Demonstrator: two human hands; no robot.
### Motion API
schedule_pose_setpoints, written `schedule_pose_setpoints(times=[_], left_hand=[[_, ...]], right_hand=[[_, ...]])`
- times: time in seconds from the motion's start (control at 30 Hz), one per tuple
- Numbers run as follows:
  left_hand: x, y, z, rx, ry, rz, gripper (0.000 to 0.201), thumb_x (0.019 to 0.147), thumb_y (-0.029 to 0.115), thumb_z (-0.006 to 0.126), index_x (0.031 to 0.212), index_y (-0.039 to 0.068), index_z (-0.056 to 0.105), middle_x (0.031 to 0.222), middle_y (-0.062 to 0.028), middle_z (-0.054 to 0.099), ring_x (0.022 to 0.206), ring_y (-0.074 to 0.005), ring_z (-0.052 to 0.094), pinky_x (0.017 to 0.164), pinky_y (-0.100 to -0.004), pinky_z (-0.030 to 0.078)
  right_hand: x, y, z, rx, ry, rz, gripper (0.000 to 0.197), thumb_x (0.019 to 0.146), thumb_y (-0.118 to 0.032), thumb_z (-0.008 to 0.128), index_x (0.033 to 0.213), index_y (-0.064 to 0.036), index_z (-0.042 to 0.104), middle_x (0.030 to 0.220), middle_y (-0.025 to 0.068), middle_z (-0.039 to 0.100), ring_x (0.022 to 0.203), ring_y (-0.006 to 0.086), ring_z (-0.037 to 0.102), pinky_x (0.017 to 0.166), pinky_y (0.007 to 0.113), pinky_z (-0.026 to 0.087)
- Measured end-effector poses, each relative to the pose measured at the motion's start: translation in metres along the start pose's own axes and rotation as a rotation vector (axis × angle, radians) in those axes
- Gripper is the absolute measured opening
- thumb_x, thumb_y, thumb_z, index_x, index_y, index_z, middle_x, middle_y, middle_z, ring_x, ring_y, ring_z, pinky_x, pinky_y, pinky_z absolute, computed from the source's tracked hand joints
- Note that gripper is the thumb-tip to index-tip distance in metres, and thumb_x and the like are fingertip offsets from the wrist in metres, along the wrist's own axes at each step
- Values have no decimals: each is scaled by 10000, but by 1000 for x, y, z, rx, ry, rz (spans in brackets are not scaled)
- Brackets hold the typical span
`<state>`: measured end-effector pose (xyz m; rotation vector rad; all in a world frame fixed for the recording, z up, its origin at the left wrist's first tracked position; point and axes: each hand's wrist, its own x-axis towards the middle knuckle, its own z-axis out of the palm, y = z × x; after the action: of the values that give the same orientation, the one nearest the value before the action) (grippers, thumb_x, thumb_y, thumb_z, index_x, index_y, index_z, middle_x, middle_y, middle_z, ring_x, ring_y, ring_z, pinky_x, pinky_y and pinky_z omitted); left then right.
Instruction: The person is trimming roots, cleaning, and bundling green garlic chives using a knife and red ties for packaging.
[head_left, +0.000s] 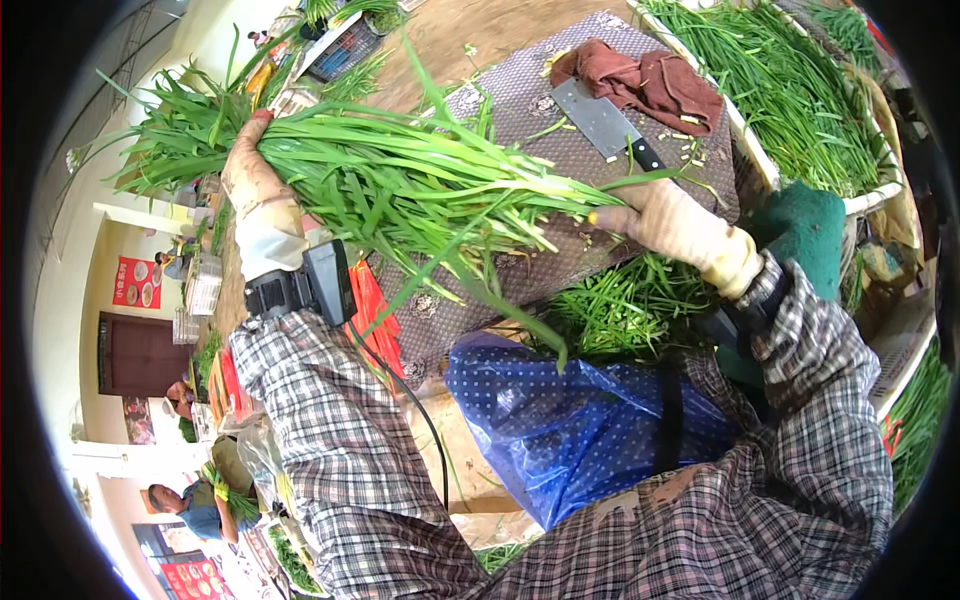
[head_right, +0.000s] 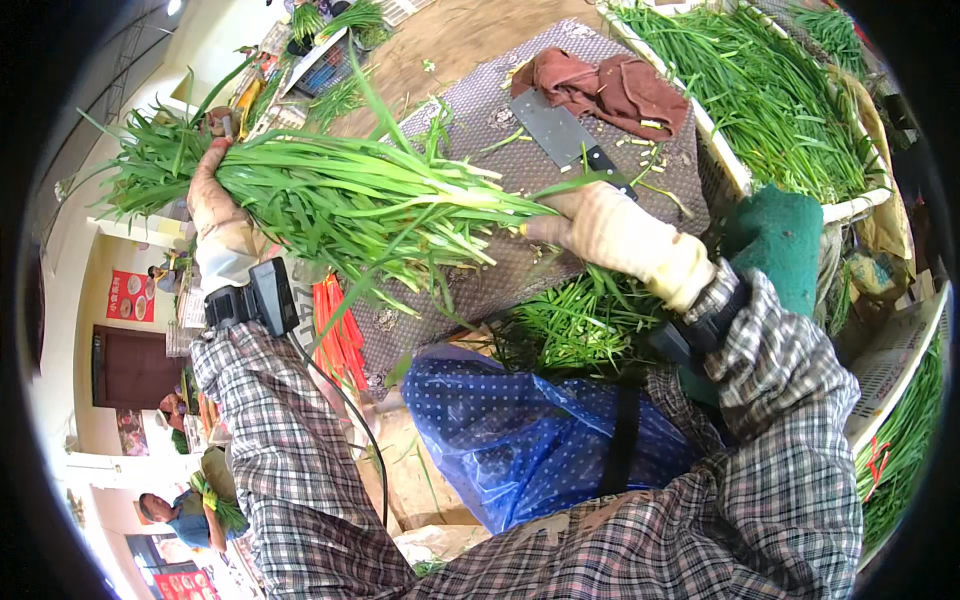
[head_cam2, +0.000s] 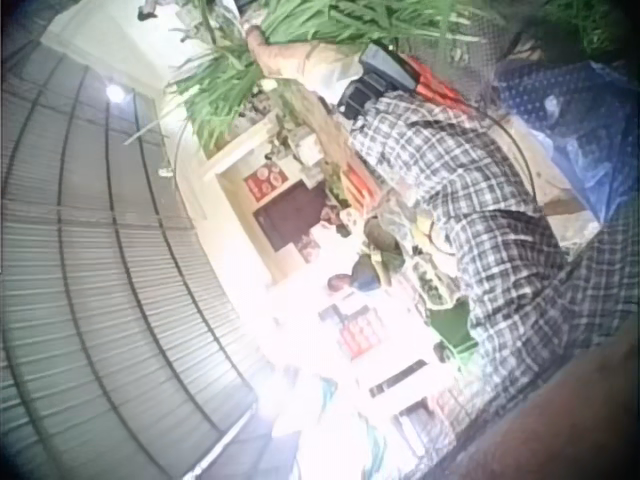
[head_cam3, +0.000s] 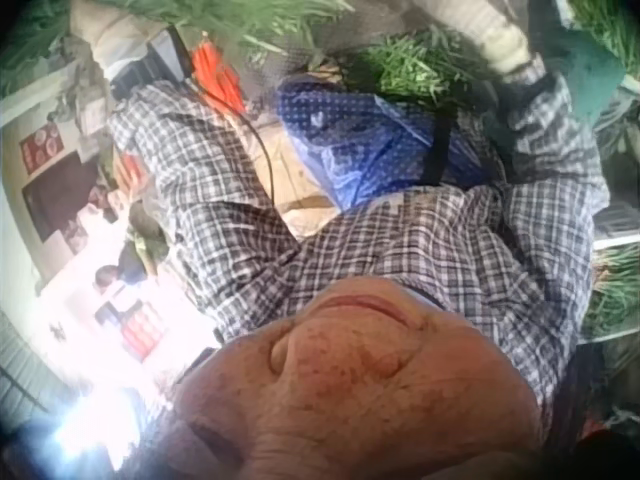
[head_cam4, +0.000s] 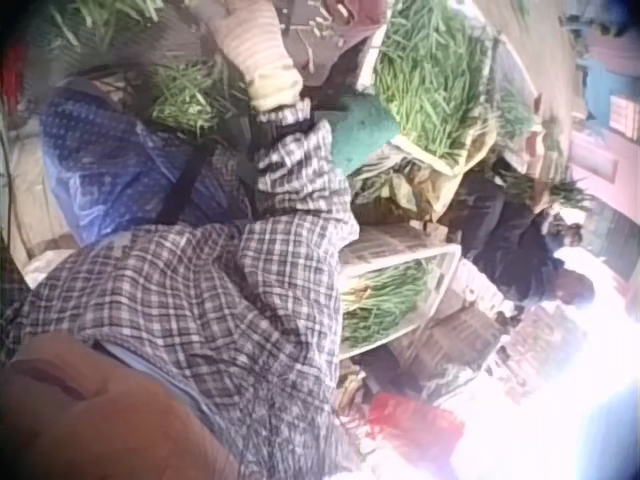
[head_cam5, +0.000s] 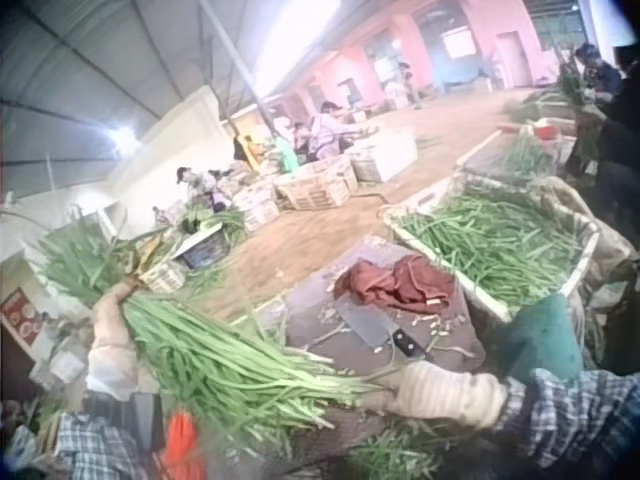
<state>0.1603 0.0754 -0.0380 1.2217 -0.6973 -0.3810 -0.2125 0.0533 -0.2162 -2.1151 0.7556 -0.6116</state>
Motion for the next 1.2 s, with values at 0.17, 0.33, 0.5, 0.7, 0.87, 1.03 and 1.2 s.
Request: schedule_pose_setpoints(times=[0.17, 0.33, 0.5, 0.7, 0.87, 1.03, 1.2], left_hand=[[15, -2, -14, 29, -18, -19, 199, 808, 111, 637, 969, 3, 683, 957, -117, 668, 840, -244, 640, 793, -330, 527], [22, 0, -34, 69, 118, -67, 228, 790, 130, 640, 979, 8, 679, 950, -136, 673, 797, -273, 657, 729, -363, 548], [17, -15, -47, 122, 193, -122, 263, 823, 220, 612, 989, 19, 647, 952, -146, 674, 791, -306, 657, 738, -406, 547], [-19, 12, -33, 4, 9, -231, 278, 891, 277, 549, 1050, 60, 618, 1032, -131, 669, 875, -304, 644, 802, -437, 522], [-53, 30, -5, -39, 91, -217, 287, 822, 215, 651, 1032, 22, 619, 959, -147, 665, 775, -309, 651, 732, -416, 540], [-33, 21, -35, 43, 97, -187, 258, 846, 257, 613, 1021, 68, 625, 949, -107, 675, 806, -297, 643, 744, -415, 531], [-32, 19, -20, 62, 13, -209, 307, 833, 274, 618, 1010, 23, 617, 976, -138, 672, 806, -310, 647, 766, -432, 530]], right_hand=[[-48, 7, 1, -74, 91, -23, 290, 897, -281, 600, 1056, -41, 627, 860, 215, 632, 849, 406, 607, 716, 430, 486], [-104, 16, -4, -309, -35, 261, 217, 896, -243, 590, 892, -37, 657, 762, 208, 624, 749, 403, 599, 649, 434, 484], [-113, 18, 25, -611, -968, 553, 453, 864, -402, 614, 1163, -62, 599, 980, 150, 673, 887, 359, 642, 747, 440, 505], [-43, -56, 27, -47, -141, 112, 704, 767, -411, 729, 1319, -73, 452, 995, 188, 651, 907, 321, 647, 788, 418, 509], [44, -53, 93, 202, 234, -201, 553, 798, -366, 702, 1218, -34, 561, 1039, 209, 656, 914, 290, 652, 817, 372, 493], [-12, -55, 77, 541, -175, 418, 362, 868, -326, 648, 1039, -7, 657, 845, 135, 679, 759, 264, 643, 699, 344, 500], [-90, 15, 86, -274, -406, 237, 252, 877, -266, 606, 1011, -59, 654, 880, 155, 673, 820, 343, 645, 738, 419, 506]])
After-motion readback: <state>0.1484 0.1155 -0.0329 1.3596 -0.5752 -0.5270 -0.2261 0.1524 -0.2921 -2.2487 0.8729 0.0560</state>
